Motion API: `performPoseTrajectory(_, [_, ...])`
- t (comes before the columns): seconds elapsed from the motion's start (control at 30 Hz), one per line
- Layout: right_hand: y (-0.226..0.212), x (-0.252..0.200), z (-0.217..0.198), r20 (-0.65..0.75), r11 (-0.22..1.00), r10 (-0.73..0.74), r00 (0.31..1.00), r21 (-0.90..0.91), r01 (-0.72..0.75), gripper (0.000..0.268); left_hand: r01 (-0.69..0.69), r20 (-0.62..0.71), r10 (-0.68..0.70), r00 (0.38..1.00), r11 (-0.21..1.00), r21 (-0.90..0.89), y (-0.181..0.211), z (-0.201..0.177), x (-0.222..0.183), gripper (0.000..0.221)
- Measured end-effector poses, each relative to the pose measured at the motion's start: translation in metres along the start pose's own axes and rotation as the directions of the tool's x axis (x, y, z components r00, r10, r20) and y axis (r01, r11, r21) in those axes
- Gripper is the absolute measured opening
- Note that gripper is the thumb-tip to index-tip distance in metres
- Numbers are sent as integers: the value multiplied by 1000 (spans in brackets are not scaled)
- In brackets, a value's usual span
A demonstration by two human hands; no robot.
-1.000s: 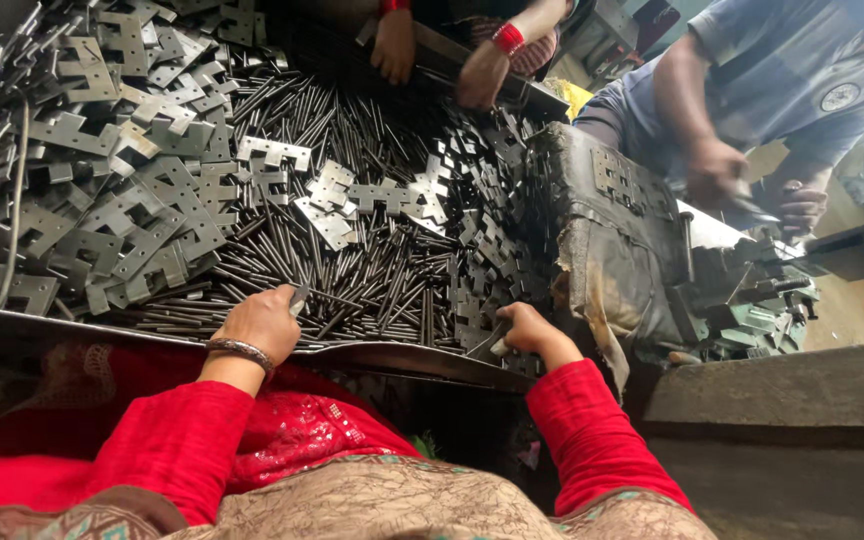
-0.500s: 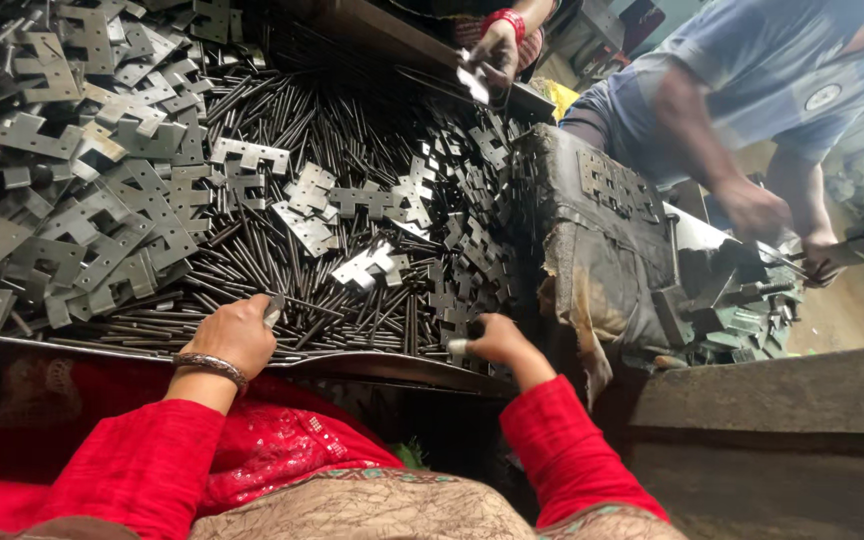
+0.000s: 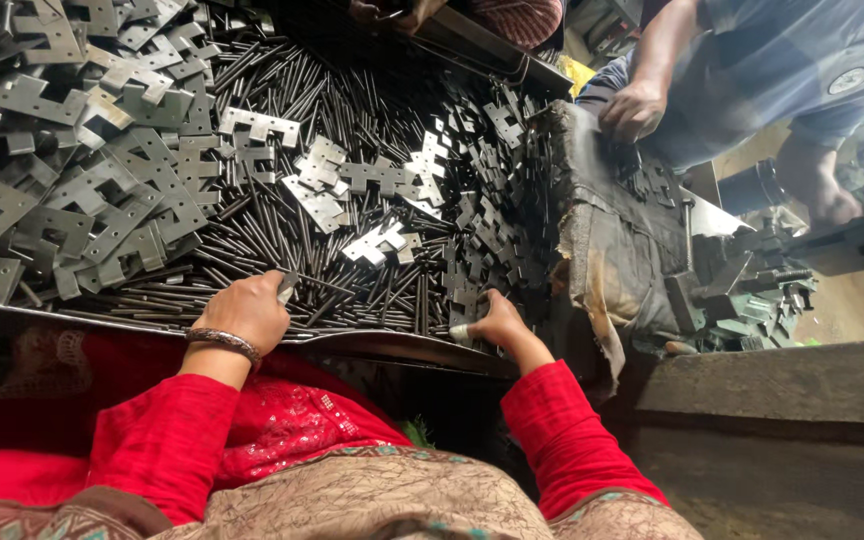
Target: The person sorts through a bin of metal pieces and rods by hand, picking up individual metal plates and arranging them on a workbench next to other workers.
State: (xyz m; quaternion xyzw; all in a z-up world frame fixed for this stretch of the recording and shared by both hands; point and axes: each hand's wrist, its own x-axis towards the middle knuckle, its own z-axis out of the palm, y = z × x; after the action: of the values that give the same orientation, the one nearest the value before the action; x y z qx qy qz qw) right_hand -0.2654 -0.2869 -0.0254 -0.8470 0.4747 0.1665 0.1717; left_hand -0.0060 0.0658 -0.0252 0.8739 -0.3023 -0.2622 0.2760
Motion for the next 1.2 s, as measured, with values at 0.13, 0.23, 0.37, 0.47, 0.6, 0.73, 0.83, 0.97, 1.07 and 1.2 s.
performPoseTrajectory(0.13, [12,23,12,-60,971,49,997,238,-33,104,15,48,-17,999,999,39,3,-5,-3,41])
performPoseTrajectory(0.23, [12,20,11,58,940,63,996,332,-79,86,11,24,-11,1000,1000,4,4,-6,-4,38])
performPoseTrajectory(0.37, [-1,13,3,196,936,-7,981,345,-62,60,16,25,-15,1000,1000,-13,3,-7,-4,37])
performPoseTrajectory(0.47, [-4,12,5,219,967,-40,975,253,-17,59,0,32,-1,999,1000,9,3,-6,-4,34])
performPoseTrajectory(0.6, [-8,10,1,202,974,-55,978,227,8,59,4,29,-4,1000,1000,-9,3,-7,-4,34])
performPoseTrajectory(0.73, [0,16,-12,210,991,-45,977,-117,71,69,0,34,0,999,1000,4,3,-5,-3,36])
performPoseTrajectory(0.83, [13,18,-15,293,985,-150,944,-38,168,70,-11,28,11,1000,1000,5,1,-2,0,34])
performPoseTrajectory(0.97, [10,8,-14,382,960,-266,885,183,210,63,-10,38,9,999,999,31,-1,-1,2,33])
performPoseTrajectory(1.07, [3,-3,-16,404,940,-286,869,294,173,75,11,49,-11,999,1000,10,2,-2,1,36])
performPoseTrajectory(1.2, [-2,-7,-18,370,899,-362,855,381,216,69,27,80,-30,996,999,37,5,-6,0,34])
